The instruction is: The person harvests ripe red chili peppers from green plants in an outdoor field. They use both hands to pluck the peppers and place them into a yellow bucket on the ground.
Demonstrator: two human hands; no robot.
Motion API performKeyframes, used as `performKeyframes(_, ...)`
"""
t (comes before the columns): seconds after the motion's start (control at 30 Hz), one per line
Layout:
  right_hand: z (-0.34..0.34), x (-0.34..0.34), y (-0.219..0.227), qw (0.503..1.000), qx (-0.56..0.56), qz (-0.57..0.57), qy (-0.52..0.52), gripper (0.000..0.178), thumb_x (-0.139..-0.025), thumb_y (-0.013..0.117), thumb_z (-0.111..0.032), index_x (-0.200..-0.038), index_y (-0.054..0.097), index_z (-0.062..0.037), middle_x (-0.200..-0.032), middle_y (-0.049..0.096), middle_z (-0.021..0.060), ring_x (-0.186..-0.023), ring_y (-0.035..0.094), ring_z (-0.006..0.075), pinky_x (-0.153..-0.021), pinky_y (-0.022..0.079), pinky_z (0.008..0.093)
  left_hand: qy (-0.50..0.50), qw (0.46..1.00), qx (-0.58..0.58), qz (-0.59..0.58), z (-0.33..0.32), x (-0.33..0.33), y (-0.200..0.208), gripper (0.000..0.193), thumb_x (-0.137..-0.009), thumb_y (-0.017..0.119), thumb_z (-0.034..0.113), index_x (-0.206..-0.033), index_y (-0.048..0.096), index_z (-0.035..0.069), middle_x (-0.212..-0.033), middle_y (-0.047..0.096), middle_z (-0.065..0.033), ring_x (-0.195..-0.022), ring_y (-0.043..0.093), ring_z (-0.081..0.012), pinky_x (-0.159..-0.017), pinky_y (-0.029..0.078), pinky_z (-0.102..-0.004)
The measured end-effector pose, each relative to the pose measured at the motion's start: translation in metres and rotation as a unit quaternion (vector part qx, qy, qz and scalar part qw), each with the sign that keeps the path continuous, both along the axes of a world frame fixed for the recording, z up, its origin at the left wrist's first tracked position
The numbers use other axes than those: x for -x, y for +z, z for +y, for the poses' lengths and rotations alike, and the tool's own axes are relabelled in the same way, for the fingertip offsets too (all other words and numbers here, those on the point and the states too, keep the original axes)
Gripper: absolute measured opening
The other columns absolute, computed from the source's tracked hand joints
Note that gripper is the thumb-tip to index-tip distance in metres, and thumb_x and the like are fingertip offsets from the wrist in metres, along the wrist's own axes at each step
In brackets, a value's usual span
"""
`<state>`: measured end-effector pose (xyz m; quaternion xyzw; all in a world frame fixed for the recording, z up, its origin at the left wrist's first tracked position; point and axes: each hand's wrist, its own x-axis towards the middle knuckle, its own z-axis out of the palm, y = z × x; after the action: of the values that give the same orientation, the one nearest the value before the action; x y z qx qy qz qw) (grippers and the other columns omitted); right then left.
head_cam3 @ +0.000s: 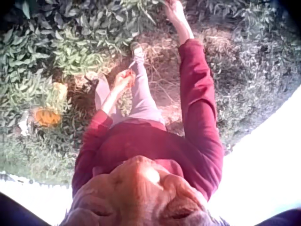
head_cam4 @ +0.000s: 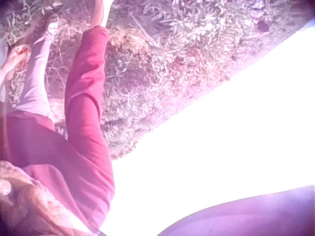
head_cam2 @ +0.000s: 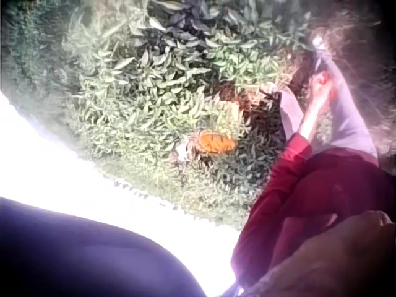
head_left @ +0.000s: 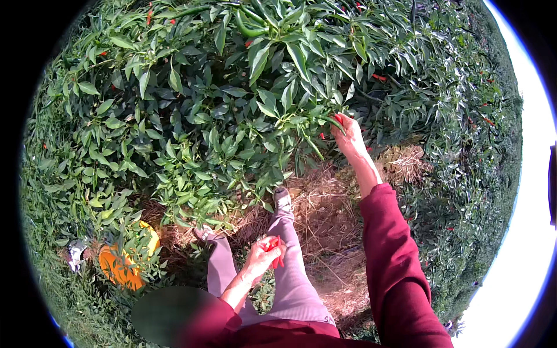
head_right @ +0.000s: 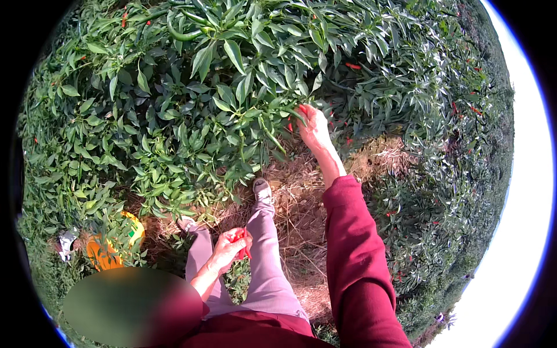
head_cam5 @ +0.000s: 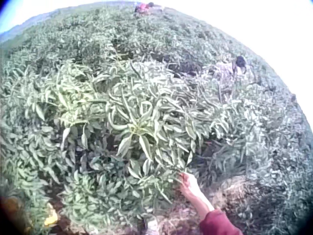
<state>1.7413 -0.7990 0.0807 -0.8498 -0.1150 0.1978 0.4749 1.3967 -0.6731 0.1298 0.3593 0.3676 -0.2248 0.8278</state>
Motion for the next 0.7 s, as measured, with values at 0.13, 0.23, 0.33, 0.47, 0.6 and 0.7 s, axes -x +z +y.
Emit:
performKeyframes(0.13, -0.026, -0.027, -0.047, 0.961, 0.245, -0.022, 0.124, 0.004, -0.085, 0.052, -0.011, -0.083, 0.055, -0.0087, -0.067, 0.054, -0.0002, -0.056, 0.044, 0.0081, -0.048, 0.037, 0.0278, -0.011, 0.999, 0.019, 0.036, -0.024, -0.014, 0.003, 0.01, -0.085, 0.061, 0.016, -0.086, 0.058, 0.006, -0.063, 0.054, 0.0033, -0.048, 0.044, -0.0032, -0.042, 0.031, -0.0183)
performKeyframes(0.23, 0.025, 0.002, -0.019, 0.959, -0.063, 0.273, -0.042, 0.008, -0.086, 0.049, -0.009, -0.081, 0.055, -0.0125, -0.065, 0.051, -0.0039, -0.053, 0.041, 0.0057, -0.046, 0.032, 0.0217, 0.039, 0.994, -0.024, 0.103, -0.009, 0.002, 0.004, 0.011, -0.084, 0.061, 0.016, -0.086, 0.058, 0.005, -0.062, 0.053, 0.0025, -0.048, 0.044, -0.0035, -0.042, 0.032, -0.019)
performKeyframes(0.33, 0.009, -0.004, -0.049, 0.95, -0.132, 0.264, -0.1, 0.009, -0.087, 0.049, -0.011, -0.081, 0.055, -0.0126, -0.066, 0.05, -0.0055, -0.054, 0.043, 0.0051, -0.047, 0.033, 0.0201, 0.043, 0.99, -0.034, 0.13, -0.003, -0.008, 0.016, 0.011, -0.084, 0.061, 0.015, -0.086, 0.058, 0.004, -0.063, 0.053, 0.0018, -0.05, 0.045, -0.0043, -0.043, 0.034, -0.02)
performKeyframes(0.47, 0.012, -0.015, -0.058, 0.972, -0.06, 0.158, -0.164, 0.008, -0.087, 0.05, -0.014, -0.087, 0.057, -0.0106, -0.069, 0.053, -0.0038, -0.053, 0.044, 0.0053, -0.046, 0.033, 0.0204, 0.091, 0.988, -0.049, 0.114, 0.02, 0.006, 0.021, 0.009, -0.085, 0.058, 0.011, -0.085, 0.057, 0.003, -0.063, 0.053, 0.0004, -0.053, 0.048, -0.0064, -0.048, 0.04, -0.0223)
performKeyframes(0.6, 0.019, -0.011, -0.044, 0.971, -0.066, 0.129, -0.192, 0.015, -0.085, 0.05, -0.015, -0.093, 0.061, -0.0085, -0.072, 0.055, -0.0017, -0.053, 0.043, 0.0055, -0.045, 0.031, 0.0198, 0.159, 0.982, -0.049, 0.085, 0.035, 0.054, 0.009, 0.014, -0.086, 0.059, 0.013, -0.094, 0.054, 0.002, -0.067, 0.053, 0.0002, -0.054, 0.049, -0.0064, -0.049, 0.041, -0.021)
performKeyframes(0.7, 0.015, 0.031, -0.033, 0.958, -0.099, 0.161, -0.216, 0.021, -0.083, 0.05, -0.015, -0.098, 0.063, -0.0069, -0.075, 0.056, -0.0001, -0.053, 0.043, 0.0056, -0.044, 0.03, 0.0193, 0.185, 0.969, -0.087, 0.14, 0.049, 0.086, 0.023, 0.018, -0.086, 0.059, 0.013, -0.099, 0.054, 0.002, -0.069, 0.054, 0.0011, -0.056, 0.049, -0.0059, -0.048, 0.04, -0.0208)
